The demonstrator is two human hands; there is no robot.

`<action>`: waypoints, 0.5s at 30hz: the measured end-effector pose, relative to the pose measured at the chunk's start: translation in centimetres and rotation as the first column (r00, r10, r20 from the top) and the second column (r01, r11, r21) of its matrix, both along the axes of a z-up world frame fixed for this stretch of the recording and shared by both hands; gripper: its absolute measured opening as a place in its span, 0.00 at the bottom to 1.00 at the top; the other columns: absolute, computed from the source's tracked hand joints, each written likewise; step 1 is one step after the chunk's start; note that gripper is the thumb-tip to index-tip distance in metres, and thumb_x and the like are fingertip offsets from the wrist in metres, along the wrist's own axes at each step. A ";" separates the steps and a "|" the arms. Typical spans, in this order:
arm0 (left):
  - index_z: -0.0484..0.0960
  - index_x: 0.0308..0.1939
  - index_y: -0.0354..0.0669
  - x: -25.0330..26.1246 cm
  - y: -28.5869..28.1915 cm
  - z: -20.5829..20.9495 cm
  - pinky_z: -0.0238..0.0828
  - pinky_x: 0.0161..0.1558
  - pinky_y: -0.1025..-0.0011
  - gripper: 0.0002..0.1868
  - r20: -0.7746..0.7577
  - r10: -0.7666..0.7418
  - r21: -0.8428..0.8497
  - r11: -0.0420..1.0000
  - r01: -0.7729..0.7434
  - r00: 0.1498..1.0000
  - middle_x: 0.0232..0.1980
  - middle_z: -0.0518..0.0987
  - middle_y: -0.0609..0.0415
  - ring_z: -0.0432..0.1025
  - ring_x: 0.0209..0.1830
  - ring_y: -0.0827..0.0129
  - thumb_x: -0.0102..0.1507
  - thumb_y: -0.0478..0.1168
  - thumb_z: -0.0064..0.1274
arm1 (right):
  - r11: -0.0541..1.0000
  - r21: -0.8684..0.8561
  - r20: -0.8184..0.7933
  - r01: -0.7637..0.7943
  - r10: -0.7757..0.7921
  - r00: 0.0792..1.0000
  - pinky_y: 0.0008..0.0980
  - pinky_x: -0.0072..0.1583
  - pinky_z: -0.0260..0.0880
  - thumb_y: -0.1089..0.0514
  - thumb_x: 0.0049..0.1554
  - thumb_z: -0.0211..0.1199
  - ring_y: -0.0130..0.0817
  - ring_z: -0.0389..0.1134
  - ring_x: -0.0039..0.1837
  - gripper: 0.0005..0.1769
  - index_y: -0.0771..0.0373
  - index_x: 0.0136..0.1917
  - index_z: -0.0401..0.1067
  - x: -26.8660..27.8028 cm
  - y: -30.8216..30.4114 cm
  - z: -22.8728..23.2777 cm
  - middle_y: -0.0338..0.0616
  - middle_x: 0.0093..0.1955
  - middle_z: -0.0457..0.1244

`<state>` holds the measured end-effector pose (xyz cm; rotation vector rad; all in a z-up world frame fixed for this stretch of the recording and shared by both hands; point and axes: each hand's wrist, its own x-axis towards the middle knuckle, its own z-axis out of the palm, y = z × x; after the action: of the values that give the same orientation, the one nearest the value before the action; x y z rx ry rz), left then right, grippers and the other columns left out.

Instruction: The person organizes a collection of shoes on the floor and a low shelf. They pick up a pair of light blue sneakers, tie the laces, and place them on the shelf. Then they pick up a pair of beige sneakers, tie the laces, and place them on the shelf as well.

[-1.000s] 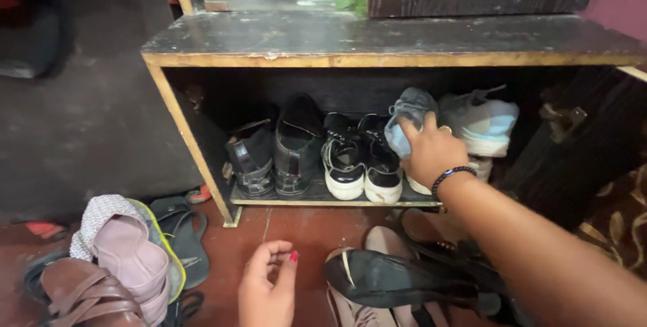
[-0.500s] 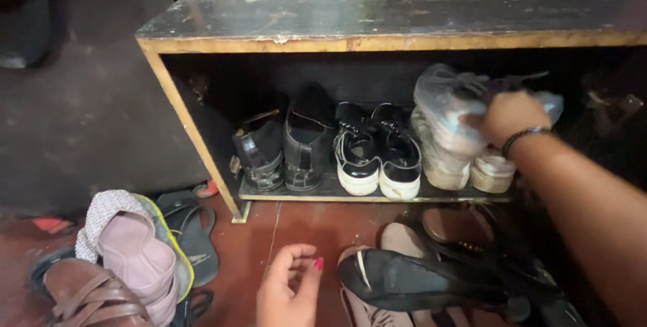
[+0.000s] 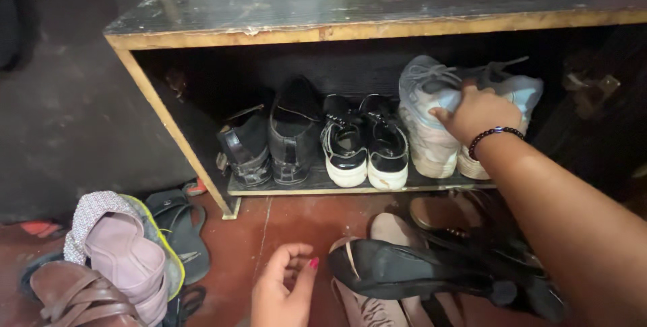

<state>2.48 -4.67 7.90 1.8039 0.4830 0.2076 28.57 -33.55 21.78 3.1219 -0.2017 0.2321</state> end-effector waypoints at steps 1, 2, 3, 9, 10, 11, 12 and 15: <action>0.86 0.46 0.46 0.0 0.0 0.1 0.74 0.37 0.76 0.12 0.023 0.001 -0.001 1.000 -0.001 1.000 0.35 0.86 0.58 0.77 0.32 0.77 0.58 0.37 0.61 | 1.000 0.008 0.008 0.009 -0.009 1.000 0.50 0.56 0.72 0.23 0.53 0.61 0.57 0.69 0.62 0.49 0.59 0.74 0.61 -0.2 0.1 0.2 0.61 0.63 0.65; 0.86 0.46 0.46 0.0 0.1 0.1 0.74 0.37 0.76 0.12 0.045 0.002 -0.002 1.000 -0.002 0.999 0.35 0.86 0.58 0.77 0.33 0.78 0.58 0.36 0.61 | 1.000 0.004 0.008 -0.002 0.002 1.000 0.50 0.56 0.73 0.23 0.53 0.61 0.56 0.70 0.61 0.50 0.59 0.74 0.60 -0.5 0.2 0.2 0.62 0.62 0.65; 0.86 0.46 0.46 0.1 0.0 0.2 0.74 0.37 0.76 0.12 0.069 0.004 -0.006 1.000 -0.003 0.998 0.35 0.86 0.58 0.77 0.33 0.78 0.58 0.36 0.61 | 1.000 -0.002 0.009 -0.014 0.014 1.000 0.50 0.56 0.73 0.23 0.53 0.61 0.55 0.70 0.61 0.51 0.59 0.75 0.60 -0.9 0.2 0.3 0.62 0.61 0.66; 0.86 0.46 0.46 0.2 -0.4 -0.4 0.74 0.35 0.76 0.13 0.069 -0.027 -0.048 0.998 0.030 0.997 0.35 0.85 0.57 0.75 0.31 0.78 0.57 0.34 0.61 | 0.999 0.036 0.051 -0.018 0.016 0.999 0.50 0.55 0.73 0.22 0.49 0.65 0.55 0.72 0.58 0.53 0.61 0.72 0.61 -1.8 0.3 0.2 0.62 0.58 0.67; 0.86 0.47 0.47 0.1 -0.3 -0.4 0.74 0.35 0.76 0.13 0.029 -0.026 -0.027 0.999 0.027 0.999 0.35 0.85 0.58 0.75 0.31 0.78 0.58 0.35 0.61 | 0.999 0.043 0.087 -0.026 0.022 0.996 0.50 0.54 0.73 0.21 0.47 0.66 0.55 0.72 0.57 0.54 0.63 0.70 0.61 -1.8 0.1 0.0 0.62 0.57 0.68; 0.86 0.48 0.48 0.1 -0.1 -0.4 0.74 0.35 0.76 0.14 -0.010 -0.023 -0.008 1.000 0.023 1.000 0.34 0.86 0.58 0.76 0.31 0.79 0.58 0.37 0.62 | 0.998 0.068 0.084 -0.014 0.008 0.996 0.50 0.53 0.73 0.21 0.47 0.66 0.56 0.72 0.56 0.55 0.64 0.70 0.61 -1.9 0.1 -0.3 0.63 0.55 0.68; 0.86 0.49 0.50 0.1 0.0 -0.4 0.74 0.35 0.76 0.14 -0.048 -0.019 0.012 1.000 0.019 0.999 0.34 0.86 0.59 0.76 0.31 0.79 0.59 0.38 0.63 | 0.996 0.093 0.081 -0.001 -0.006 0.997 0.50 0.52 0.74 0.21 0.47 0.66 0.56 0.73 0.54 0.55 0.65 0.70 0.61 -2.1 0.2 -0.7 0.63 0.54 0.69; 0.87 0.45 0.47 0.0 -0.1 -0.3 0.75 0.37 0.77 0.11 0.027 -0.017 0.021 1.000 0.017 0.999 0.34 0.87 0.58 0.77 0.32 0.80 0.58 0.36 0.61 | 0.987 0.154 0.140 -0.037 0.016 0.990 0.51 0.48 0.74 0.22 0.48 0.66 0.58 0.73 0.51 0.55 0.63 0.72 0.59 -2.4 0.2 -2.6 0.63 0.50 0.69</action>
<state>2.51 -4.76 7.59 1.8224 0.4477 0.2252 26.13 -33.34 19.19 3.2668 -0.1876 0.4557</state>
